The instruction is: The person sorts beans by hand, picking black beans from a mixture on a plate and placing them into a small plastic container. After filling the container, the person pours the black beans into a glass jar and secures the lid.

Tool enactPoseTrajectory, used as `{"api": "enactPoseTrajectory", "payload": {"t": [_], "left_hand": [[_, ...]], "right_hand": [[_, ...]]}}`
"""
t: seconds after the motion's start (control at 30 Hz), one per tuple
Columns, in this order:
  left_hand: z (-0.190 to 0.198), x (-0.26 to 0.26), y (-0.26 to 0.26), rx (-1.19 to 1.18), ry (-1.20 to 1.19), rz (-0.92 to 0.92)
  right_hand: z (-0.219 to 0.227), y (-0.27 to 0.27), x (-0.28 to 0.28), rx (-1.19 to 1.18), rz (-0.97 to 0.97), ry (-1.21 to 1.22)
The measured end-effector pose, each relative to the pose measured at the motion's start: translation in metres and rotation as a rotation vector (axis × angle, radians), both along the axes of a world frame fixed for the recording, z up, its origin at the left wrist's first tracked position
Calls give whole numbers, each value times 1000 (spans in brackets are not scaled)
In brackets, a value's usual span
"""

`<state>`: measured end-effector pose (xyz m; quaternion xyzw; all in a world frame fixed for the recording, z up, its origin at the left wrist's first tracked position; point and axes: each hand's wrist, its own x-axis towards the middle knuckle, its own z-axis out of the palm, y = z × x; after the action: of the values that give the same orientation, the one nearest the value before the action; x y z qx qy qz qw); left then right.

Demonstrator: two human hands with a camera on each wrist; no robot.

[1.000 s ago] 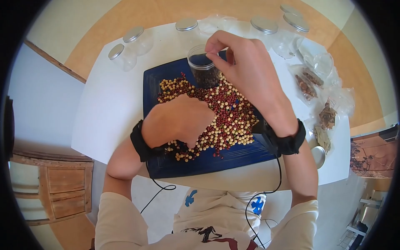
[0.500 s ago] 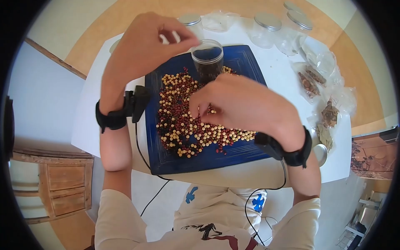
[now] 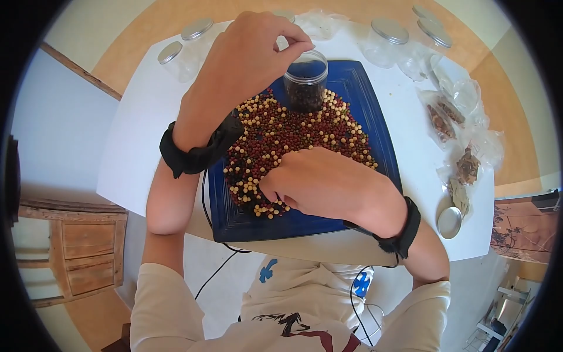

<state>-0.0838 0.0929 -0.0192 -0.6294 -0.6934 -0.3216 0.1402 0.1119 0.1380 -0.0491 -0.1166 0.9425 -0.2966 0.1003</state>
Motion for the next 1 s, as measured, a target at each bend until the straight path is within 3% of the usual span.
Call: {"api": "enactPoseTrajectory", "payload": {"t": [0.33,0.47,0.53,0.57,0.63,0.73,0.83,1.0], "left_hand": [[15,19,-19,-157,-78,-120],[19,13,-26,-169,-44,-127],[22,7,-33,-287,0,-83],[22,3,-39,-285,2,-84],[17,-1,-51,-459,50,-135],[8,0,-53,-621,-16,-77],[4,-2,-42,-673,64,52],[-13,-20,-37,-605,122,92]], "right_hand": [[-13,-2,5,13,24,111],[12,13,3,4,14,126],[29,26,3,1,-190,347],[33,31,0,4,-191,349],[38,41,-7,76,-565,669],[26,57,-16,111,-720,782],[14,65,-21,153,-734,811],[21,69,-17,192,-759,771]]}}
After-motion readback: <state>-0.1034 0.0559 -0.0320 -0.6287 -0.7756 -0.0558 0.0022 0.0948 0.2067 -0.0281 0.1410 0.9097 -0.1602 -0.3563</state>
